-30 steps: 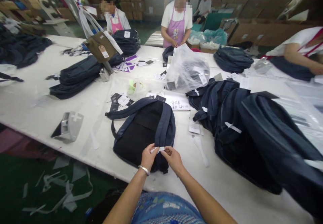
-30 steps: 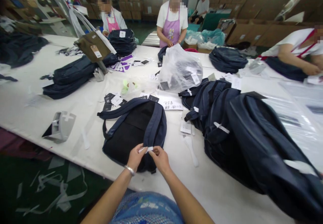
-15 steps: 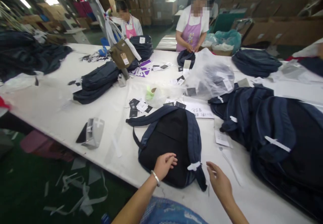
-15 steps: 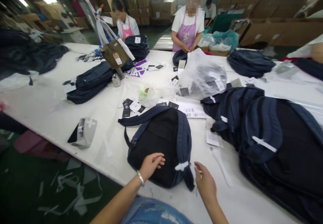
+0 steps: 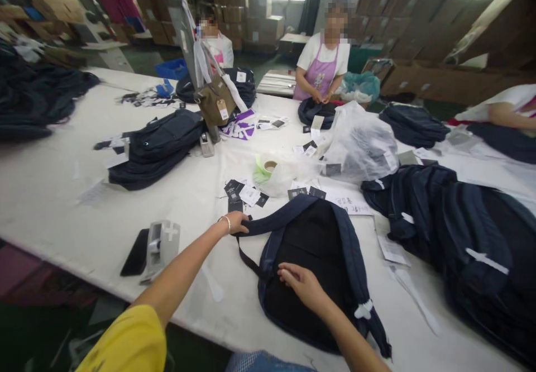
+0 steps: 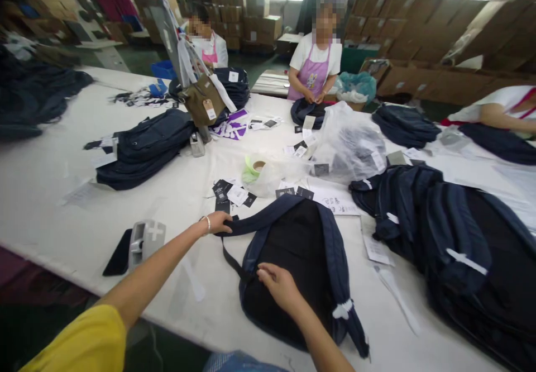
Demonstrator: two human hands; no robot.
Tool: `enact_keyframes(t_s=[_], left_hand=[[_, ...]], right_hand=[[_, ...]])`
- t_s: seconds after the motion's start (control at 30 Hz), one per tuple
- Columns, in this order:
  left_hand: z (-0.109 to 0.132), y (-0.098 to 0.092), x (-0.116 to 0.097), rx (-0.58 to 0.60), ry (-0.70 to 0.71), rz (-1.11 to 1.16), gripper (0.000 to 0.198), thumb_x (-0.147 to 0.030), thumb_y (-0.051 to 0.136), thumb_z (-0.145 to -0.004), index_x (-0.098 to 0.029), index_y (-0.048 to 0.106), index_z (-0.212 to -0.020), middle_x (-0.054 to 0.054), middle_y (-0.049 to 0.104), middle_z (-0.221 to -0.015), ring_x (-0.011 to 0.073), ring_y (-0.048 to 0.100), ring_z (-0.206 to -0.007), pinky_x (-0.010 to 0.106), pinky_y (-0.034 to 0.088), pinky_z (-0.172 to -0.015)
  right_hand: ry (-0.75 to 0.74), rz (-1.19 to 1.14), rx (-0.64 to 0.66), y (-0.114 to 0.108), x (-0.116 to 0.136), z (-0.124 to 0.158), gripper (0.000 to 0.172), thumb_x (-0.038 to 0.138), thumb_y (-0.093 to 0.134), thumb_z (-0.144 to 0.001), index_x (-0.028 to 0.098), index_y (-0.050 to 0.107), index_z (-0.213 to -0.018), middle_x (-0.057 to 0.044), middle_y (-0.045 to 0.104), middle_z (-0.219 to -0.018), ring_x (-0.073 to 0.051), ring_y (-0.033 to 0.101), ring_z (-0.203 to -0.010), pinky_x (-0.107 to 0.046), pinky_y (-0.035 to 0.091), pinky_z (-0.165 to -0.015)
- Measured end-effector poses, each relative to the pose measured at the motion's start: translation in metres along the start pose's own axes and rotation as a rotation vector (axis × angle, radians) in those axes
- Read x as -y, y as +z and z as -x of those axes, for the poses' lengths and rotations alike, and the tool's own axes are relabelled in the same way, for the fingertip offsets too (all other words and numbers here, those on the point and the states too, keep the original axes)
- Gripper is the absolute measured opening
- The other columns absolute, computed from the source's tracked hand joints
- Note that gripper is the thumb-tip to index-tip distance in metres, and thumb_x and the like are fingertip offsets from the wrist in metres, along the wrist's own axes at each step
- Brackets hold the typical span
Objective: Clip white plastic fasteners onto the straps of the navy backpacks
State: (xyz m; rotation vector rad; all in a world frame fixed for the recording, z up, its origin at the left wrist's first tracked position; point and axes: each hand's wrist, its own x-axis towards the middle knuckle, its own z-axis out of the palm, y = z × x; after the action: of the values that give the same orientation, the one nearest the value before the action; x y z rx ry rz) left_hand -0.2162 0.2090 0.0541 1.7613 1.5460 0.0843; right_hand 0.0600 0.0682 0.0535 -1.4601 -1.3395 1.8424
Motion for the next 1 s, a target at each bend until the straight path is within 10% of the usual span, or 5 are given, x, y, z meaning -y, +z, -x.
enact_keyframes(t_s=[0.13, 0.37, 0.63, 0.8, 1.0], left_hand=[[0.026, -0.042, -0.067, 0.094, 0.337, 0.311, 0.034, -0.048, 0.061, -0.077, -0.018, 0.072, -0.087, 0.003, 0.072, -0.083, 0.0198, 0.064, -0.076, 0.025, 0.046, -0.066], [0.053, -0.067, -0.174, -0.278, 0.53, 0.611, 0.031, -0.044, 0.057, -0.081, -0.018, 0.074, -0.079, 0.005, 0.07, -0.082, 0.0195, 0.062, -0.081, 0.027, 0.047, -0.073], [0.09, -0.01, -0.169, -0.271, 0.324, 0.824, 0.034, -0.039, 0.074, -0.067, -0.02, 0.067, -0.094, 0.006, 0.066, -0.091, 0.022, 0.061, -0.086, 0.026, 0.049, -0.063], [0.093, 0.006, -0.168, -0.338, 0.266, 0.807, 0.026, -0.035, 0.075, -0.066, -0.02, 0.069, -0.086, 0.004, 0.065, -0.083, 0.0194, 0.06, -0.078, 0.027, 0.048, -0.067], [0.088, 0.028, -0.143, -0.129, 0.155, 1.019, 0.035, -0.037, 0.076, -0.065, -0.017, 0.063, -0.092, 0.002, 0.063, -0.078, 0.0158, 0.059, -0.075, 0.026, 0.046, -0.071]], right_hand=[[-0.008, -0.284, 0.054, 0.018, 0.065, -0.005, 0.057, 0.061, 0.053, -0.082, 0.021, 0.061, -0.121, -0.013, 0.063, -0.12, -0.027, 0.056, -0.115, -0.044, 0.041, -0.099], [-0.257, -0.475, -0.182, -0.001, 0.173, 0.012, 0.042, 0.047, 0.064, -0.08, 0.018, 0.062, -0.111, -0.01, 0.068, -0.107, -0.023, 0.066, -0.092, -0.039, 0.052, -0.084], [-0.277, -0.283, -0.306, -0.056, 0.201, 0.023, 0.028, 0.035, 0.066, -0.076, 0.014, 0.067, -0.095, -0.006, 0.071, -0.087, -0.019, 0.067, -0.076, -0.032, 0.055, -0.07], [-0.27, -0.356, -0.318, -0.065, 0.209, 0.012, 0.026, 0.033, 0.065, -0.075, 0.013, 0.066, -0.091, -0.006, 0.071, -0.081, -0.02, 0.067, -0.075, -0.032, 0.056, -0.067], [-0.282, -0.383, -0.401, -0.054, 0.194, -0.009, 0.022, 0.035, 0.066, -0.074, 0.015, 0.066, -0.083, -0.004, 0.07, -0.075, -0.017, 0.066, -0.068, -0.027, 0.055, -0.057]])
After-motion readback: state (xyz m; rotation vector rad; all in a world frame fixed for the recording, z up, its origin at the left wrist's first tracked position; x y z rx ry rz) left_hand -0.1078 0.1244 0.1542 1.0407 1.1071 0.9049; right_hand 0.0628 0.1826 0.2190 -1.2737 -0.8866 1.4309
